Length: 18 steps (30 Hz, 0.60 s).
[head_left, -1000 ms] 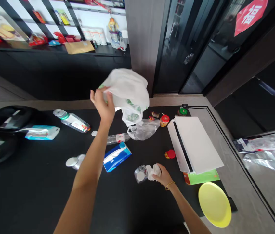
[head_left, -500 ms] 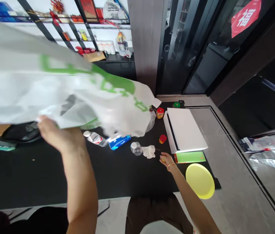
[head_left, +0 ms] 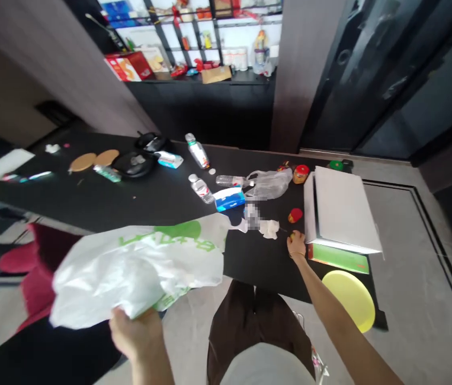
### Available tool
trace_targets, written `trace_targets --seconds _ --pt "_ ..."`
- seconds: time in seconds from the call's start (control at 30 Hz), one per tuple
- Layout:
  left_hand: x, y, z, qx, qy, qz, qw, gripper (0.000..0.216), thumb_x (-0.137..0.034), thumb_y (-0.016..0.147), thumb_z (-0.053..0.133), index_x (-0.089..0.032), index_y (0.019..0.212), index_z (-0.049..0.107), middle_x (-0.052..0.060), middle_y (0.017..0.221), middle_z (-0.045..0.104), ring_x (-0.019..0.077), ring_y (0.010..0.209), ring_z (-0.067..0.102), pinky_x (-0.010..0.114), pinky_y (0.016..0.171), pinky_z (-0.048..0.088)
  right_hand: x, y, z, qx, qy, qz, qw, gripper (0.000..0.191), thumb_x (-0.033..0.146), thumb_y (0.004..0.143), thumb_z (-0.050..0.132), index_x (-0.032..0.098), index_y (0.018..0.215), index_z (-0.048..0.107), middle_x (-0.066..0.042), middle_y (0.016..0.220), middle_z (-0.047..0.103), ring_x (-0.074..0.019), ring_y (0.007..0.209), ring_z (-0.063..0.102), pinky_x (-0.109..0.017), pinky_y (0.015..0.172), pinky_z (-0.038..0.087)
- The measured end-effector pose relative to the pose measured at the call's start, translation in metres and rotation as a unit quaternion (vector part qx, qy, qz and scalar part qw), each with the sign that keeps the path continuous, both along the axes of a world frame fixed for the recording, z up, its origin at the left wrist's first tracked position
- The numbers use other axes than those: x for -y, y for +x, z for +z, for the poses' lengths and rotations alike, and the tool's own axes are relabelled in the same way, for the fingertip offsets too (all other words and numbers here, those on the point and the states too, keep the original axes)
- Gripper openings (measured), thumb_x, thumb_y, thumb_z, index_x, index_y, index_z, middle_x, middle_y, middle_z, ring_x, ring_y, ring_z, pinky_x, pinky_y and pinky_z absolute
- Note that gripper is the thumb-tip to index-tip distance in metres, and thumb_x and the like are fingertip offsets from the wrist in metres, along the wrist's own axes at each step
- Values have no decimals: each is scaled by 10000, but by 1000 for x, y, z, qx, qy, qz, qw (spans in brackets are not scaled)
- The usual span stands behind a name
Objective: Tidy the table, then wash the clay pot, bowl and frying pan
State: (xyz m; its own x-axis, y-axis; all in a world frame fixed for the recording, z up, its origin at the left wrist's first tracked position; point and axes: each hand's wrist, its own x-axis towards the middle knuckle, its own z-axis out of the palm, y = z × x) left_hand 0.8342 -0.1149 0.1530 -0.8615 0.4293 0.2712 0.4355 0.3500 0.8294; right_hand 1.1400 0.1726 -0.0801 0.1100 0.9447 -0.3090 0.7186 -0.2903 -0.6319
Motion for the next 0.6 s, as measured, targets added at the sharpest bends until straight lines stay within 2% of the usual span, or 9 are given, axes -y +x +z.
trace_targets --seconds 0.07,0.1,0.17,0.2,0.27,0.33,0.43,0.5,0.6 --pt "10 1 -21 45 86 79 992 391 -389 605 528 -356 994 556 -17 899 667 287 848 659 425 649 526 8 5 6 34 50 13 998 503 273 852 532 116 1319 434 -214 1295 417 -302 1064 544 -434 894 439" --pt "11 0 -31 50 102 104 988 340 -400 642 514 -322 972 541 -10 861 647 265 820 654 402 636 523 15 6 12 36 89 19 995 517 305 846 543 100 1310 440 -218 1273 443 -314 1089 529 -441 897 441" --pt "10 0 -45 72 136 155 976 234 -416 729 471 -274 913 500 -17 799 599 207 767 631 350 630 511 40 5 29 -14 146 48 988 469 385 855 534 89 1218 512 -194 1157 540 -305 1039 554 -437 868 466" --pt "6 0 -49 104 173 180 963 203 -416 759 468 -254 881 480 -26 780 577 179 749 615 326 638 504 56 2 42 -67 143 77 984 434 427 864 520 99 1146 554 -168 1066 589 -283 959 586 -422 831 487" --pt "-3 3 -51 191 264 210 922 196 -397 774 522 -223 845 465 -37 787 565 139 752 593 287 677 492 93 -13 73 -193 67 183 962 389 481 888 493 142 1042 604 -111 922 650 -230 803 628 -372 745 519" --pt "-13 7 -47 268 331 196 883 209 -361 756 587 -202 849 488 -30 827 585 130 787 593 270 717 483 127 -38 108 -265 36 287 920 329 456 885 536 185 1049 625 -84 937 677 -209 822 643 -350 764 528" --pt "-23 12 -40 313 338 144 876 190 -347 768 596 -197 859 525 -23 841 603 129 788 598 259 720 479 154 -88 149 -307 97 335 885 248 396 899 548 218 1029 663 -83 1031 686 -219 974 636 -380 901 505" --pt "-25 13 -39 339 319 113 878 189 -354 770 607 -200 860 543 -27 811 601 125 754 597 245 696 478 157 -123 163 -318 130 334 878 264 383 915 524 234 1089 657 -86 1117 670 -227 1067 611 -399 963 482" --pt "-19 5 -43 404 277 49 870 240 -362 750 639 -203 925 592 -9 839 633 148 792 618 251 699 491 153 -168 168 -311 153 320 882 437 410 898 547 241 1301 539 -105 1312 570 -246 1220 523 -424 1037 433"
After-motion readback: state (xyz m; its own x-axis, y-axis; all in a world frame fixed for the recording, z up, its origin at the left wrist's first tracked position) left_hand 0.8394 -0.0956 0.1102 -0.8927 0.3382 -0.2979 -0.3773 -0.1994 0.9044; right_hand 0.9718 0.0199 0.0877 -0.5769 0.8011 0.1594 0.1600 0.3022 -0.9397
